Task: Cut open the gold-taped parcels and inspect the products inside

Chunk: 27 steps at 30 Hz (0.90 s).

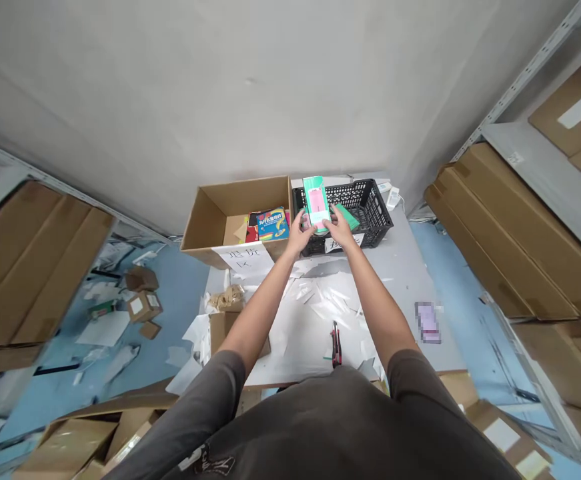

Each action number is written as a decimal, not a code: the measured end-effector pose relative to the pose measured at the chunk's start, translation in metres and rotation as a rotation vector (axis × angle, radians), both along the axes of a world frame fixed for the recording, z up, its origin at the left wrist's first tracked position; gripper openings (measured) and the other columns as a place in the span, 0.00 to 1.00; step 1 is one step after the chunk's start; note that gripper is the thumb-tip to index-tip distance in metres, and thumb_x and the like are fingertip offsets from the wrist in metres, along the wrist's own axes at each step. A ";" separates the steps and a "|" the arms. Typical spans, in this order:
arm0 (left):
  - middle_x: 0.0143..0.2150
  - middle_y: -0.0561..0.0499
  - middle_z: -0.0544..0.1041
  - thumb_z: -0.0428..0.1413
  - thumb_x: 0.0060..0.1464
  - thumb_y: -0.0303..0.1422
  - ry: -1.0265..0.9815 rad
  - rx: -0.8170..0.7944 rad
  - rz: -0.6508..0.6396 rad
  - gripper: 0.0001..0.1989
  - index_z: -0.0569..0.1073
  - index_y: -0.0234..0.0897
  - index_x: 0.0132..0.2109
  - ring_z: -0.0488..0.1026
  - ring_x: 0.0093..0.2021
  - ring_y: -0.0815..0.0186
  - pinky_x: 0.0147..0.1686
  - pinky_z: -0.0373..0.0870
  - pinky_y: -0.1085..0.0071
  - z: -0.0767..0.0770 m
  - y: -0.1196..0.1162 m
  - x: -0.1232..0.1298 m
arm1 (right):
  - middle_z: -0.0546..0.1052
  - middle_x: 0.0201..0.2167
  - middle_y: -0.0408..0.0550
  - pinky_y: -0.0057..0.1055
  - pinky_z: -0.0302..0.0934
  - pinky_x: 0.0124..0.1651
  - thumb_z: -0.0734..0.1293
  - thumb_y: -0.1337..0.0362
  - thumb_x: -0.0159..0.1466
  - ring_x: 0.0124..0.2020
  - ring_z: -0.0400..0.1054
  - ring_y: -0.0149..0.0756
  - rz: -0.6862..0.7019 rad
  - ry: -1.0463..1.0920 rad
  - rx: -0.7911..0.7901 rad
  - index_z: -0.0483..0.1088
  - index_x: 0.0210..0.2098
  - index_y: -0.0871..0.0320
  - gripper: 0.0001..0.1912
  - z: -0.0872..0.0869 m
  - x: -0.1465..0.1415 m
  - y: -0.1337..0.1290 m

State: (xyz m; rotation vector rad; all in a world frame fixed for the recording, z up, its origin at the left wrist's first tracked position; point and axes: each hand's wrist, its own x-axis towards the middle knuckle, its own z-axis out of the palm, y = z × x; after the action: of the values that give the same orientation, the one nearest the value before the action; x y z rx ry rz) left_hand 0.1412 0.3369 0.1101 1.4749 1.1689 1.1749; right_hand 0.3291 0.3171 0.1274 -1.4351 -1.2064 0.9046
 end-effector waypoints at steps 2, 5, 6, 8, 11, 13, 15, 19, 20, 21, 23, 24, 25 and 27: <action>0.73 0.40 0.70 0.70 0.59 0.38 0.044 0.033 0.093 0.41 0.66 0.47 0.76 0.76 0.63 0.51 0.67 0.74 0.51 0.014 0.023 -0.003 | 0.78 0.65 0.57 0.55 0.71 0.67 0.76 0.46 0.61 0.63 0.74 0.54 -0.050 -0.042 0.002 0.68 0.74 0.52 0.44 0.011 0.011 0.020; 0.75 0.40 0.67 0.68 0.62 0.39 0.085 0.064 0.121 0.39 0.65 0.47 0.76 0.73 0.68 0.49 0.67 0.73 0.51 0.021 0.025 -0.023 | 0.78 0.65 0.58 0.57 0.70 0.67 0.76 0.45 0.62 0.62 0.74 0.54 -0.063 -0.048 0.029 0.68 0.74 0.51 0.45 0.010 0.017 0.021; 0.75 0.40 0.68 0.67 0.63 0.39 0.106 0.065 0.111 0.38 0.65 0.47 0.76 0.72 0.69 0.49 0.67 0.73 0.51 0.020 0.017 -0.032 | 0.78 0.64 0.59 0.57 0.70 0.67 0.75 0.44 0.62 0.61 0.75 0.54 -0.052 -0.049 0.036 0.68 0.74 0.51 0.44 0.006 0.016 0.014; 0.74 0.40 0.68 0.66 0.65 0.41 0.160 0.072 0.093 0.37 0.65 0.48 0.76 0.70 0.71 0.49 0.67 0.73 0.50 0.014 -0.004 -0.052 | 0.79 0.63 0.60 0.57 0.71 0.65 0.75 0.44 0.63 0.59 0.76 0.53 -0.023 -0.072 0.039 0.68 0.74 0.53 0.44 -0.002 0.010 -0.005; 0.74 0.40 0.69 0.65 0.64 0.40 0.256 0.109 0.094 0.36 0.66 0.48 0.75 0.71 0.70 0.49 0.66 0.74 0.50 0.000 -0.045 -0.088 | 0.76 0.66 0.61 0.55 0.73 0.62 0.74 0.44 0.64 0.61 0.75 0.54 0.039 -0.144 0.019 0.68 0.74 0.53 0.43 -0.011 -0.008 -0.042; 0.74 0.40 0.69 0.65 0.63 0.38 0.293 0.102 0.104 0.36 0.67 0.47 0.75 0.72 0.69 0.50 0.63 0.76 0.52 -0.010 -0.075 -0.115 | 0.74 0.68 0.61 0.54 0.74 0.61 0.73 0.45 0.65 0.64 0.73 0.55 0.084 -0.205 0.009 0.67 0.74 0.52 0.42 -0.015 -0.026 -0.067; 0.74 0.40 0.69 0.65 0.62 0.36 0.316 0.063 0.107 0.36 0.67 0.46 0.75 0.74 0.66 0.51 0.58 0.80 0.56 -0.020 -0.107 -0.146 | 0.72 0.70 0.61 0.54 0.73 0.62 0.72 0.45 0.67 0.65 0.72 0.56 0.129 -0.261 0.004 0.65 0.75 0.51 0.41 -0.018 -0.051 -0.093; 0.71 0.40 0.73 0.63 0.61 0.32 0.410 -0.009 0.040 0.32 0.72 0.42 0.71 0.75 0.65 0.52 0.59 0.79 0.57 -0.041 -0.177 -0.222 | 0.71 0.71 0.61 0.54 0.75 0.59 0.71 0.47 0.68 0.65 0.71 0.57 0.256 -0.317 -0.013 0.64 0.76 0.51 0.40 -0.037 -0.132 -0.149; 0.69 0.40 0.74 0.62 0.60 0.31 0.457 -0.018 0.014 0.31 0.74 0.41 0.70 0.75 0.65 0.52 0.62 0.77 0.56 -0.046 -0.197 -0.243 | 0.71 0.71 0.61 0.54 0.75 0.58 0.71 0.48 0.68 0.65 0.72 0.57 0.299 -0.320 -0.016 0.64 0.76 0.51 0.40 -0.044 -0.157 -0.166; 0.67 0.41 0.76 0.62 0.60 0.30 0.513 -0.033 -0.007 0.30 0.75 0.40 0.69 0.74 0.66 0.52 0.66 0.75 0.54 -0.053 -0.218 -0.264 | 0.71 0.70 0.61 0.53 0.76 0.57 0.71 0.49 0.69 0.64 0.72 0.57 0.350 -0.324 -0.017 0.65 0.76 0.50 0.39 -0.051 -0.184 -0.184; 0.65 0.41 0.78 0.62 0.60 0.28 0.648 -0.090 -0.030 0.28 0.77 0.39 0.67 0.73 0.67 0.50 0.70 0.70 0.51 -0.065 -0.261 -0.303 | 0.71 0.70 0.59 0.51 0.76 0.57 0.70 0.51 0.69 0.65 0.71 0.55 0.476 -0.345 -0.018 0.66 0.75 0.49 0.37 -0.067 -0.237 -0.221; 0.65 0.40 0.78 0.63 0.60 0.29 0.721 -0.133 -0.038 0.28 0.77 0.39 0.67 0.72 0.68 0.49 0.71 0.69 0.50 -0.071 -0.284 -0.321 | 0.71 0.71 0.58 0.50 0.75 0.60 0.71 0.53 0.69 0.67 0.70 0.54 0.545 -0.374 -0.018 0.67 0.74 0.48 0.35 -0.075 -0.262 -0.240; 0.65 0.39 0.78 0.65 0.59 0.30 0.792 -0.177 -0.051 0.28 0.78 0.39 0.66 0.71 0.70 0.46 0.71 0.69 0.48 -0.077 -0.306 -0.336 | 0.70 0.72 0.57 0.51 0.73 0.64 0.71 0.54 0.69 0.69 0.68 0.54 0.612 -0.420 -0.021 0.69 0.73 0.48 0.34 -0.083 -0.284 -0.258; 0.67 0.37 0.76 0.69 0.57 0.33 0.908 -0.246 -0.102 0.29 0.79 0.39 0.65 0.64 0.75 0.40 0.71 0.69 0.45 -0.090 -0.347 -0.357 | 0.67 0.75 0.57 0.53 0.64 0.73 0.75 0.59 0.66 0.75 0.61 0.56 0.723 -0.557 -0.042 0.74 0.70 0.50 0.33 -0.098 -0.320 -0.289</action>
State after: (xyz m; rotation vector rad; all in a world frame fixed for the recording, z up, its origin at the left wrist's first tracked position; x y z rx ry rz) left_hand -0.2160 -0.0103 0.0203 1.8930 1.7169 0.2252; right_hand 0.0094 0.0282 0.0292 -1.3323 -2.2220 1.0282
